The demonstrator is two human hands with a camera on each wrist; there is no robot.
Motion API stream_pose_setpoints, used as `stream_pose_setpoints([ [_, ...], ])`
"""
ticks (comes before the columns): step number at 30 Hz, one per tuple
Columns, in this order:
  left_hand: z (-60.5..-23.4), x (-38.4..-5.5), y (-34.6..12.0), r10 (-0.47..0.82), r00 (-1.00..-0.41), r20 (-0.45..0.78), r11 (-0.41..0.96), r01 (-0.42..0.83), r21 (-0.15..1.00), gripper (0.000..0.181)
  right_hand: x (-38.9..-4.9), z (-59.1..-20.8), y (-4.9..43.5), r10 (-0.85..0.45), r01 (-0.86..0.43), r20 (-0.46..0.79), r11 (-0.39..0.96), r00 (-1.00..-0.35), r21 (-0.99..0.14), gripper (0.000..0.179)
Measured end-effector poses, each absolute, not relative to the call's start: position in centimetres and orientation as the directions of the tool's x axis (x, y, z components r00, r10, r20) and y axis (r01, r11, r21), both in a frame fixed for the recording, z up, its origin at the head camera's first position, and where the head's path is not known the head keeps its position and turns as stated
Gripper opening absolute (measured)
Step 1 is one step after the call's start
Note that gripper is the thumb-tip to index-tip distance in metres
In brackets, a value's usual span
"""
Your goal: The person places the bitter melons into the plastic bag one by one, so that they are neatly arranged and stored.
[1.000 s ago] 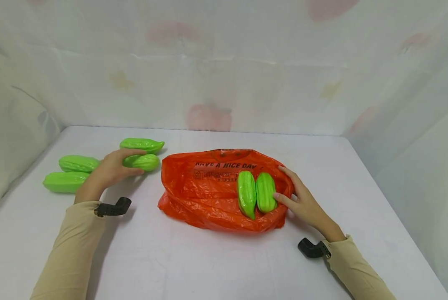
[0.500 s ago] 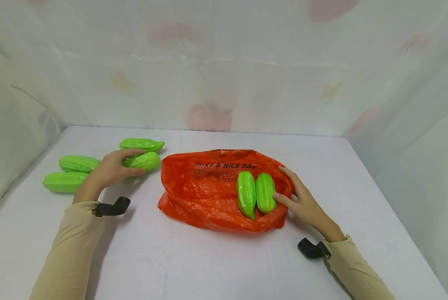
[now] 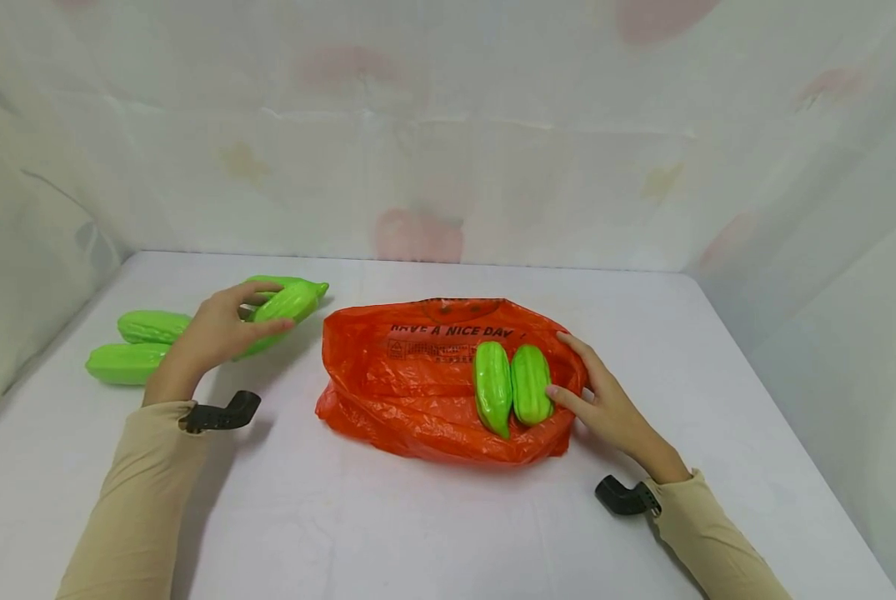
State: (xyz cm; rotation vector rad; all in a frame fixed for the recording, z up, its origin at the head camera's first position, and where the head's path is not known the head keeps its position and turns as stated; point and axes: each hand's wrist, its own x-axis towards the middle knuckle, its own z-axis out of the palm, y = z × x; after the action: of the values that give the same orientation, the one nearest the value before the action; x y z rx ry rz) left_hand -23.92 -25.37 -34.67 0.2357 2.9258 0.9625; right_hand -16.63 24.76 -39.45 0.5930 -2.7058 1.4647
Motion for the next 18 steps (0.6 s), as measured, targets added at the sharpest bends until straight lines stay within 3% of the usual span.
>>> stream_pose_setpoints([
  [18, -32.5, -22.8, -23.9, 0.136, -0.991, -0.001, 0.769, 0.105, 0.63, 0.077, -16.7, -39.6, 24.8, -0.319, -0.334, 0.192, 0.488, -0.928, -0.806, 0.072],
])
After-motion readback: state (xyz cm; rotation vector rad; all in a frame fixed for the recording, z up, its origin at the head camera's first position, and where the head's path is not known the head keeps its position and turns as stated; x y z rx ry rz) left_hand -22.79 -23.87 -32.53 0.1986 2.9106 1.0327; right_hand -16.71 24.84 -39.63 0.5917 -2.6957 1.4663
